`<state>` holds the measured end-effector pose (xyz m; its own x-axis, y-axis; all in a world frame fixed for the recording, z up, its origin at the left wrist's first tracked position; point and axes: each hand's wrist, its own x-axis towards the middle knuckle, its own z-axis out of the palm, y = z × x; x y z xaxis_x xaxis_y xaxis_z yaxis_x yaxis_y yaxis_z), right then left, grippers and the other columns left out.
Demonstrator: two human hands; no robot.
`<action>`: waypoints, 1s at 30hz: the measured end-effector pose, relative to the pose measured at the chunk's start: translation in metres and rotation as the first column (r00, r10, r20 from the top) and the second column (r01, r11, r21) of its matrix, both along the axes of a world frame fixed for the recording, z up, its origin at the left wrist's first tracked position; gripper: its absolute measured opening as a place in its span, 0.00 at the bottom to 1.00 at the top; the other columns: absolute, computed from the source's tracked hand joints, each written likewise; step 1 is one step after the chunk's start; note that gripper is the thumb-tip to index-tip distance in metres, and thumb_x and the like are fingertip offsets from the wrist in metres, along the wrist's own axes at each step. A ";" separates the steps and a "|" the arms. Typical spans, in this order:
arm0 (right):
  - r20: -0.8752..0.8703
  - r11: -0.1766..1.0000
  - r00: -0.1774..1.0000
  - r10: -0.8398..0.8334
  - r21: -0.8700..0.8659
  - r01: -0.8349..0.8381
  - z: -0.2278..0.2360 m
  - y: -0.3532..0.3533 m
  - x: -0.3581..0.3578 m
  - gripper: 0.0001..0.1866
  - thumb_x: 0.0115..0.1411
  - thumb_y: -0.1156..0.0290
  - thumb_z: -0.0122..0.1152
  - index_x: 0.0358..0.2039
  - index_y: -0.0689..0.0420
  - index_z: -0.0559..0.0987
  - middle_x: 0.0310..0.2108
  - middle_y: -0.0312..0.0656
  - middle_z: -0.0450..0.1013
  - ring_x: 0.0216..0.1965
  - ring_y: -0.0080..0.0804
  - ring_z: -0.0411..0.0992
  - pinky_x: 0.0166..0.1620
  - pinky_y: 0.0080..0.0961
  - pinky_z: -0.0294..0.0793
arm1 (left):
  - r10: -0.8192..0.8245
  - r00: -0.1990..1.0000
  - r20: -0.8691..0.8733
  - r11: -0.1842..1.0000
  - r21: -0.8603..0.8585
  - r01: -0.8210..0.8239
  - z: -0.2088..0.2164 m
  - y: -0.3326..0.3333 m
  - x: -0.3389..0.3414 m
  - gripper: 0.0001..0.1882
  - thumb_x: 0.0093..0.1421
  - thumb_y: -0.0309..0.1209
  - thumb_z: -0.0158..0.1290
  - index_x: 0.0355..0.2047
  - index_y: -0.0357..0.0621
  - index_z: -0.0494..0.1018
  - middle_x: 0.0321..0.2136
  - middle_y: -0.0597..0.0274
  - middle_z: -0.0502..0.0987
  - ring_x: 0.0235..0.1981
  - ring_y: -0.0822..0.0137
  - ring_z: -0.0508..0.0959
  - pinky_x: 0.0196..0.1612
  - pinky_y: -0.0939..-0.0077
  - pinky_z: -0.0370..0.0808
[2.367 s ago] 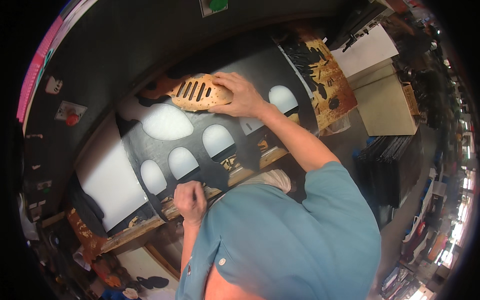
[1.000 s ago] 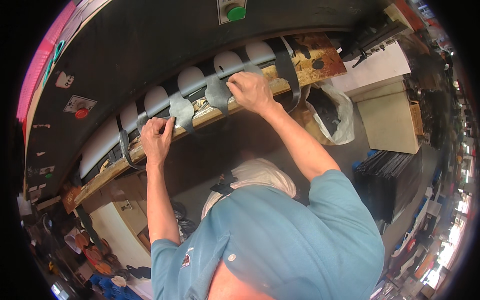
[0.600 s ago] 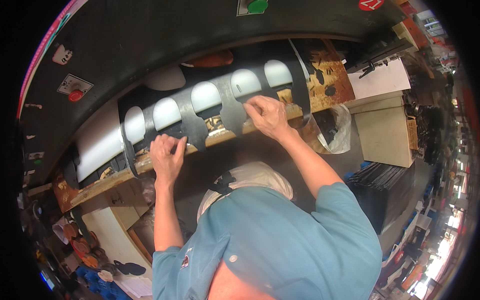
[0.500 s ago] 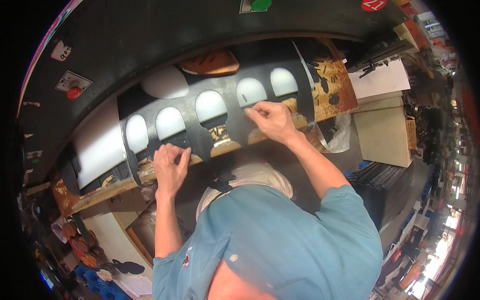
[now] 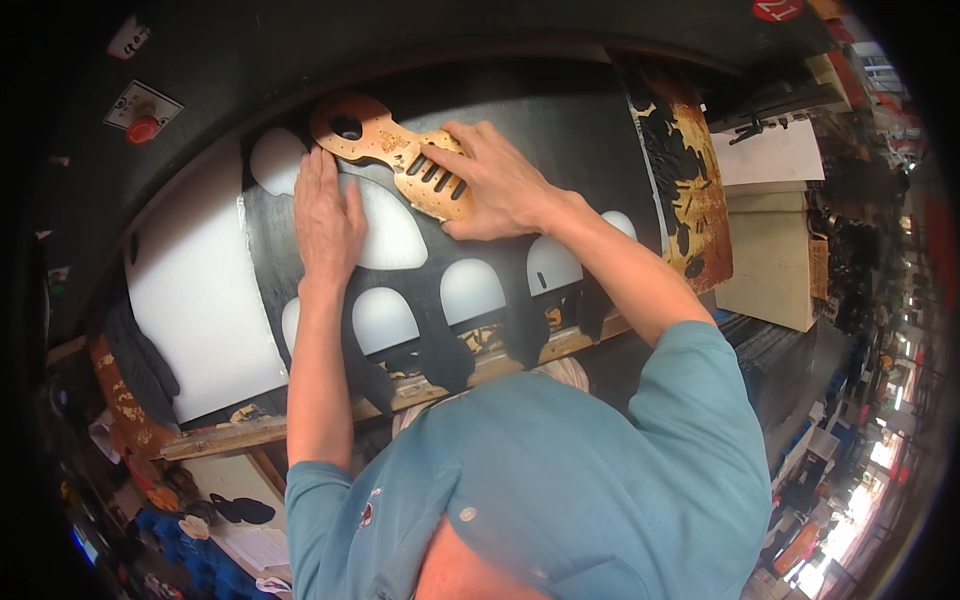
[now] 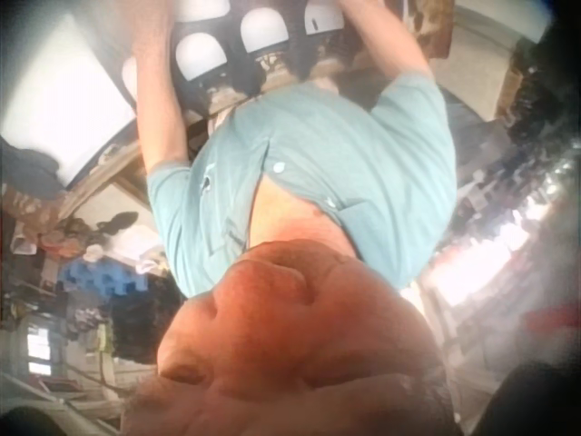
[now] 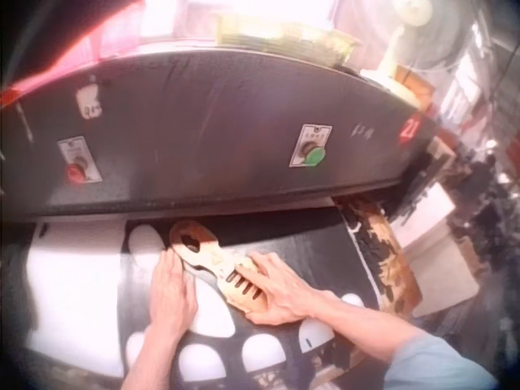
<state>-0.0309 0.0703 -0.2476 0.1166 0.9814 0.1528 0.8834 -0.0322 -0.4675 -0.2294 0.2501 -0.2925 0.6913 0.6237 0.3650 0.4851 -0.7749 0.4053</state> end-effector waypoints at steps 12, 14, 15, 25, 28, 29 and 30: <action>-0.892 0.970 0.429 -0.145 -0.043 0.239 0.053 -0.078 0.052 0.50 0.49 0.64 0.79 0.70 0.70 0.70 0.64 0.53 0.73 0.63 0.39 0.74 0.70 0.36 0.67 | -0.038 0.999 -0.038 0.999 0.019 0.039 0.015 -0.018 0.027 0.28 0.70 0.35 0.57 0.63 0.24 0.73 0.69 0.33 0.69 0.74 0.39 0.65 0.76 0.52 0.62; -0.948 0.937 0.298 -0.108 0.003 0.348 0.055 -0.089 0.025 0.49 0.51 0.65 0.78 0.71 0.71 0.68 0.63 0.52 0.74 0.62 0.38 0.74 0.69 0.35 0.69 | -0.020 0.991 -0.129 0.998 -0.054 0.013 0.033 -0.029 0.030 0.31 0.71 0.38 0.58 0.65 0.24 0.72 0.71 0.33 0.66 0.75 0.39 0.63 0.77 0.53 0.59; -0.960 0.920 0.266 -0.092 0.021 0.391 0.056 -0.092 0.011 0.48 0.53 0.65 0.77 0.71 0.72 0.68 0.62 0.52 0.74 0.61 0.37 0.74 0.68 0.35 0.70 | -0.096 0.995 -0.027 0.978 -0.186 0.090 0.044 -0.043 0.030 0.35 0.70 0.41 0.59 0.67 0.25 0.69 0.73 0.33 0.63 0.76 0.40 0.61 0.78 0.53 0.57; -0.984 0.855 -0.124 -0.130 -0.174 0.488 0.051 -0.081 -0.062 0.38 0.63 0.65 0.71 0.70 0.68 0.70 0.55 0.41 0.75 0.55 0.27 0.73 0.60 0.27 0.72 | -0.357 0.783 0.510 0.407 -0.670 0.621 0.064 -0.161 -0.003 0.49 0.66 0.33 0.65 0.79 0.34 0.48 0.79 0.34 0.45 0.79 0.40 0.53 0.76 0.54 0.61; -0.984 0.856 -0.081 -0.157 -0.177 0.485 0.053 -0.079 -0.061 0.38 0.64 0.63 0.70 0.70 0.69 0.70 0.52 0.40 0.76 0.52 0.24 0.74 0.57 0.24 0.73 | -0.223 0.810 0.542 0.390 -0.712 0.584 0.058 -0.159 -0.014 0.32 0.72 0.28 0.56 0.73 0.31 0.63 0.75 0.36 0.59 0.76 0.47 0.63 0.75 0.58 0.62; -0.984 0.863 -0.063 -0.169 -0.179 0.472 0.054 -0.079 -0.060 0.38 0.64 0.62 0.69 0.70 0.69 0.70 0.52 0.40 0.76 0.51 0.23 0.74 0.56 0.23 0.74 | -0.194 0.818 0.542 0.383 -0.726 0.572 0.057 -0.158 -0.017 0.27 0.74 0.26 0.53 0.71 0.30 0.67 0.74 0.37 0.64 0.75 0.49 0.66 0.75 0.60 0.63; -0.982 0.863 -0.100 -0.162 -0.190 0.469 0.054 -0.080 -0.057 0.38 0.64 0.62 0.69 0.70 0.69 0.70 0.51 0.39 0.76 0.50 0.23 0.74 0.54 0.22 0.74 | -0.068 0.882 0.466 0.486 -0.757 0.438 0.058 -0.158 -0.025 0.21 0.76 0.27 0.49 0.66 0.31 0.74 0.59 0.49 0.81 0.60 0.63 0.80 0.64 0.69 0.74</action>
